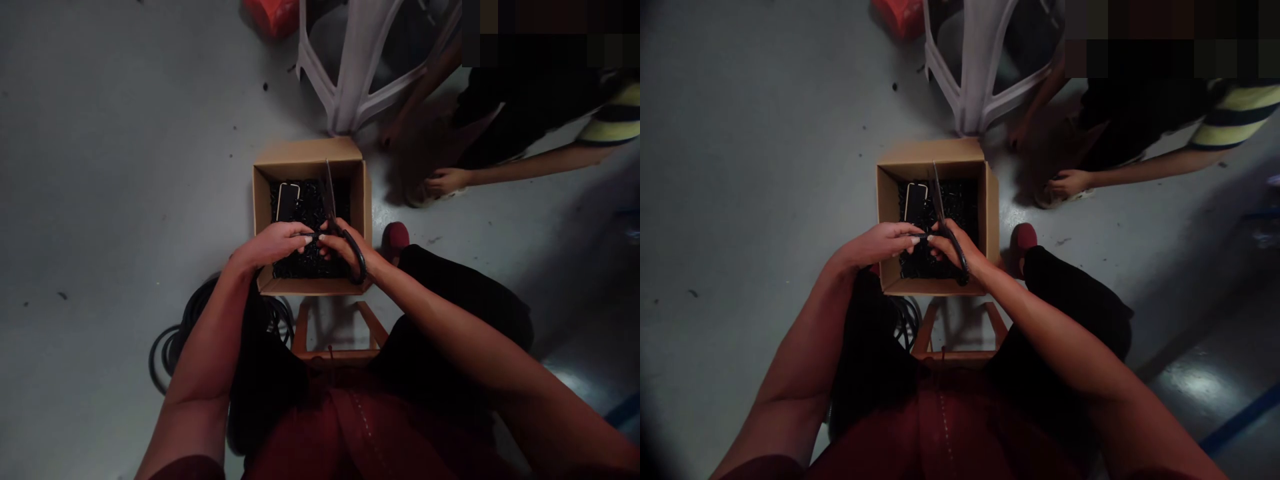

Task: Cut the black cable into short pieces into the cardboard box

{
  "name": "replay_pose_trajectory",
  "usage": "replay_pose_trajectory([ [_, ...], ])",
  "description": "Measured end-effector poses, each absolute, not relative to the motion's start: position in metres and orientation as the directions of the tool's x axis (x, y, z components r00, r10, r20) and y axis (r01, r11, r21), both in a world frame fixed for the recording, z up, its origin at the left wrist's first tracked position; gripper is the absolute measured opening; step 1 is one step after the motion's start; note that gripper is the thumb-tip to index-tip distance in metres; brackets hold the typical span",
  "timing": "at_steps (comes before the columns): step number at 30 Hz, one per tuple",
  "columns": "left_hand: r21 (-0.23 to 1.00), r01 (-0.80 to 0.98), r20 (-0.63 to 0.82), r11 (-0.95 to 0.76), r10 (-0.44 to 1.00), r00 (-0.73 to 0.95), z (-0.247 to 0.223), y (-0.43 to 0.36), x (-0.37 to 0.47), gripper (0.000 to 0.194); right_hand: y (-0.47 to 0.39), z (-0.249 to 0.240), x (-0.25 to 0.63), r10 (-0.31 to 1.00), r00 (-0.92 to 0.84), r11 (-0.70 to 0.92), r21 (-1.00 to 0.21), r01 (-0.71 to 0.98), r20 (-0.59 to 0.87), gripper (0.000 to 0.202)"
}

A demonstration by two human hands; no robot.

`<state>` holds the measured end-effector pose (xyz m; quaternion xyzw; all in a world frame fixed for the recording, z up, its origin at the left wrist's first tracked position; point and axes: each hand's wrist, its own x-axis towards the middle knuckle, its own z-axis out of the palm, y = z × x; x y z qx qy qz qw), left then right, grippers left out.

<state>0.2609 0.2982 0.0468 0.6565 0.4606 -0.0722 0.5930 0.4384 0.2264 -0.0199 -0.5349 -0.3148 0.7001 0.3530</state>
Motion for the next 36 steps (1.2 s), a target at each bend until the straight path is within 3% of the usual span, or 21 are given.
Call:
replay_pose_trajectory([
  [9,0.709,0.693,-0.648,0.129,0.506,0.569,0.046,0.288,0.264,0.032,0.24,-0.007,0.451,0.822,-0.223,-0.516,-0.851,0.095,-0.523,0.026],
  [17,0.711,0.645,-0.693,0.28,0.434,0.576,0.047,0.28,0.262,0.017,0.247,0.006,0.461,0.85,-0.225,-0.438,-0.877,0.2,-0.476,0.025],
  [23,0.736,0.61,-0.648,0.294,0.565,0.51,0.034,0.275,0.264,0.021,0.25,0.002,0.463,0.874,-0.174,-0.362,-0.846,0.392,-0.454,0.026],
  [30,0.767,0.562,-0.59,0.31,0.687,0.425,0.044,0.291,0.24,0.033,0.239,-0.012,0.453,0.871,-0.131,-0.392,-0.83,0.397,-0.474,0.037],
  [36,0.771,0.455,-0.612,0.447,0.718,0.332,0.058,0.301,0.221,0.022,0.224,-0.013,0.436,0.808,-0.21,-0.463,-0.814,0.351,-0.55,0.04],
])
